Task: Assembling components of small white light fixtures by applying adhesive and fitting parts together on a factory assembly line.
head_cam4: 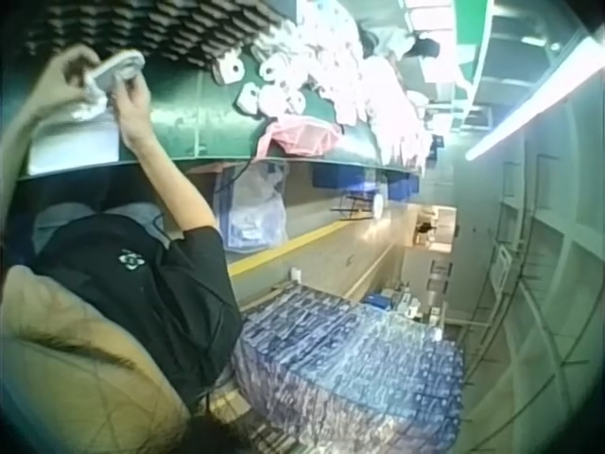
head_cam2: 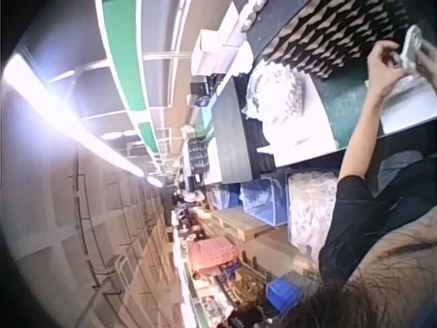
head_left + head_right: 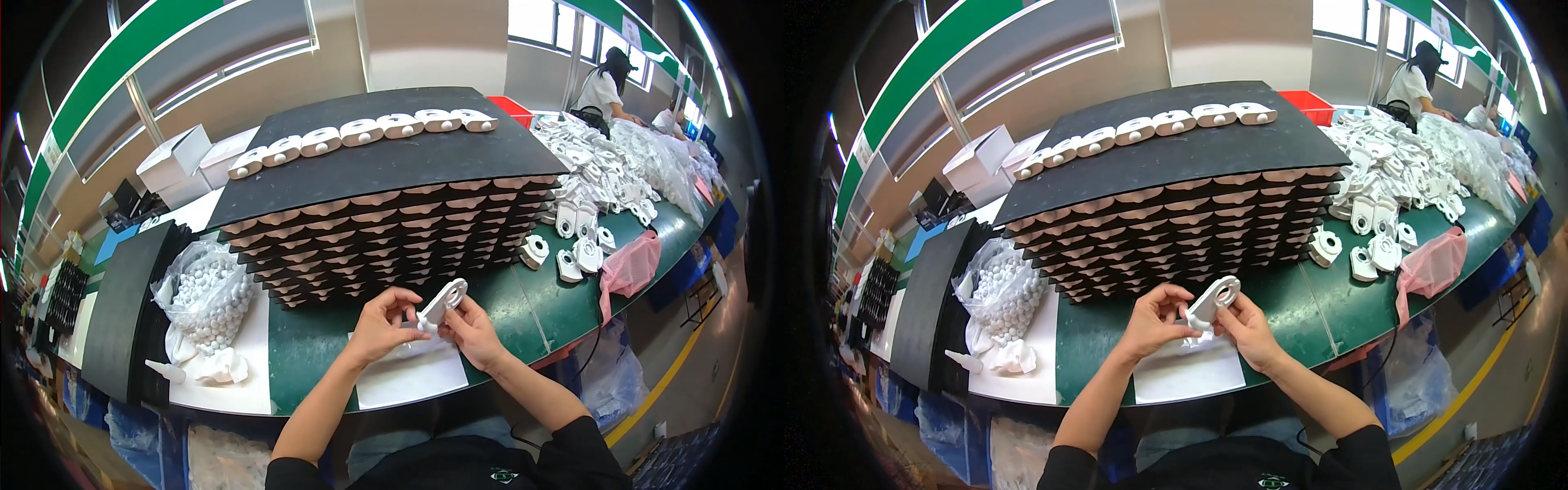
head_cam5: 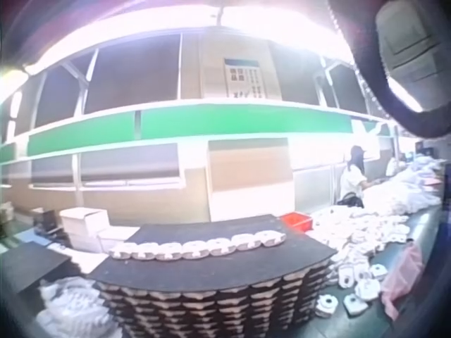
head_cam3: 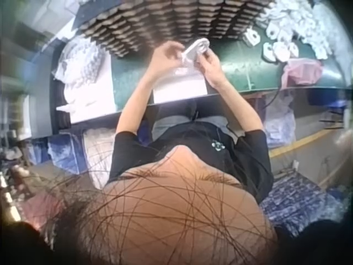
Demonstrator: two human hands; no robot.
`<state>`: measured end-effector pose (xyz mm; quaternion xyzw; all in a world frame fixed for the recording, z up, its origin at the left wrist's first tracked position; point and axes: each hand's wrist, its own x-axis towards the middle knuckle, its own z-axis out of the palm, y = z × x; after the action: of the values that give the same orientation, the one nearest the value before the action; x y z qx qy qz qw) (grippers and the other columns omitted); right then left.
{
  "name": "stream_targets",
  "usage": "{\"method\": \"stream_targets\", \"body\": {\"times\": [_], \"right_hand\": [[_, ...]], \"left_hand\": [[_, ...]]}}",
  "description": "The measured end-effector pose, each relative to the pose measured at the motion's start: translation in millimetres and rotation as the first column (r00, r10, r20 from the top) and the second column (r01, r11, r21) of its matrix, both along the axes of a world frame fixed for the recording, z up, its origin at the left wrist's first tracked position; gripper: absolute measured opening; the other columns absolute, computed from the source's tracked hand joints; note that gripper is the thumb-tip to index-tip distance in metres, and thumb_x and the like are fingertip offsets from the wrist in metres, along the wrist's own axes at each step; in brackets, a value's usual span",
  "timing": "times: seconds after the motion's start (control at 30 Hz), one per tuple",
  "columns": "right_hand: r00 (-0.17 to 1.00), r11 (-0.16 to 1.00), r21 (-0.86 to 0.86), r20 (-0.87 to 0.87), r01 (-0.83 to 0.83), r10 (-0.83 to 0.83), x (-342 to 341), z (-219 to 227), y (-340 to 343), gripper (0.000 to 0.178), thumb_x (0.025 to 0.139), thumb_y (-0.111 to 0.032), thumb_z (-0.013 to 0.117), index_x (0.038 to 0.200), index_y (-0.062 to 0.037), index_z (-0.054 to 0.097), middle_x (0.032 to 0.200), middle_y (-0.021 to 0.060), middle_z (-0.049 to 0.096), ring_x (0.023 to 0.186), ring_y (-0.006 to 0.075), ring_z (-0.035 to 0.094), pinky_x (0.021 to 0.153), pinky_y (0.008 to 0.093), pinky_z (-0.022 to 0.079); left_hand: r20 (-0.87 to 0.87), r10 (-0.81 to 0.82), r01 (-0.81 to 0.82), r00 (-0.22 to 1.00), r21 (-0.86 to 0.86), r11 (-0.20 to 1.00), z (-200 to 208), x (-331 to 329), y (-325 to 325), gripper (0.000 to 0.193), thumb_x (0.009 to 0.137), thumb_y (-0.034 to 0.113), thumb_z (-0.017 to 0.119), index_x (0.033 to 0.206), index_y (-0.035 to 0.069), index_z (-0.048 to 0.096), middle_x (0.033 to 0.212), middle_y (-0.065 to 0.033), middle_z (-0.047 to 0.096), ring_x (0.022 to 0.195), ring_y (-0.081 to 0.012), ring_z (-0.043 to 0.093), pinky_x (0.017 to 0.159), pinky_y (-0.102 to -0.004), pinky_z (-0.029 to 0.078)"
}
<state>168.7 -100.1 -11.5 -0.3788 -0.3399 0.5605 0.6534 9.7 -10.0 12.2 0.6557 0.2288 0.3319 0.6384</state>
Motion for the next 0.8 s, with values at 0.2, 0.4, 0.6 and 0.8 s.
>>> {"method": "stream_targets", "body": {"times": [0.2,0.4,0.6,0.8], "right_hand": [[0.96,0.982,0.175,0.28,-0.078,0.026,1,18,-8,0.017,0.087,-0.005,0.048,0.103,-0.0026,0.047,0.09,0.0018,0.054,0.075,0.0077,0.051,0.064,0.0216,0.042],[0.558,0.843,0.508,0.758,-0.179,-0.339,21,110,-5,0.016,0.069,0.003,0.066,0.083,-0.0022,0.062,0.081,0.0077,0.06,0.073,0.0176,0.055,0.065,0.027,0.044],[0.182,0.521,0.845,0.497,0.121,-0.848,71,218,48,0.019,0.083,-0.009,0.055,0.1,-0.0032,0.049,0.069,0.0079,0.057,0.058,0.0129,0.052,0.056,0.0247,0.042],[-0.255,0.558,0.724,0.676,0.405,-0.692,189,225,144,0.02,0.08,-0.013,0.054,0.095,-0.0008,0.053,0.08,0.0177,0.062,0.077,0.033,0.058,0.069,0.0388,0.044]], "left_hand": [[0.088,-0.259,0.252,0.962,0.087,0.964,-10,-3,7,0.023,0.054,0.003,0.08,0.071,0.005,0.064,0.074,0.0024,0.05,0.058,-0.0029,0.04,0.049,-0.0171,0.03],[0.096,-0.072,0.076,0.993,-0.042,0.996,16,-2,-4,0.055,0.053,-0.005,0.076,0.105,0.004,0.058,0.067,0.007,0.046,0.06,-0.0021,0.043,0.056,-0.0171,0.037],[0.031,0.328,-0.259,0.944,-0.543,0.799,-8,-16,22,0.017,0.073,0.015,0.067,0.083,0.005,0.057,0.062,0.004,0.045,0.049,-0.0043,0.037,0.04,-0.0183,0.026],[0.178,0.273,-0.029,0.945,-0.787,0.616,-13,-20,34,0.02,0.077,0.014,0.06,0.087,0.0,0.051,0.069,-0.0066,0.049,0.06,-0.0153,0.045,0.039,-0.02,0.028]]}}
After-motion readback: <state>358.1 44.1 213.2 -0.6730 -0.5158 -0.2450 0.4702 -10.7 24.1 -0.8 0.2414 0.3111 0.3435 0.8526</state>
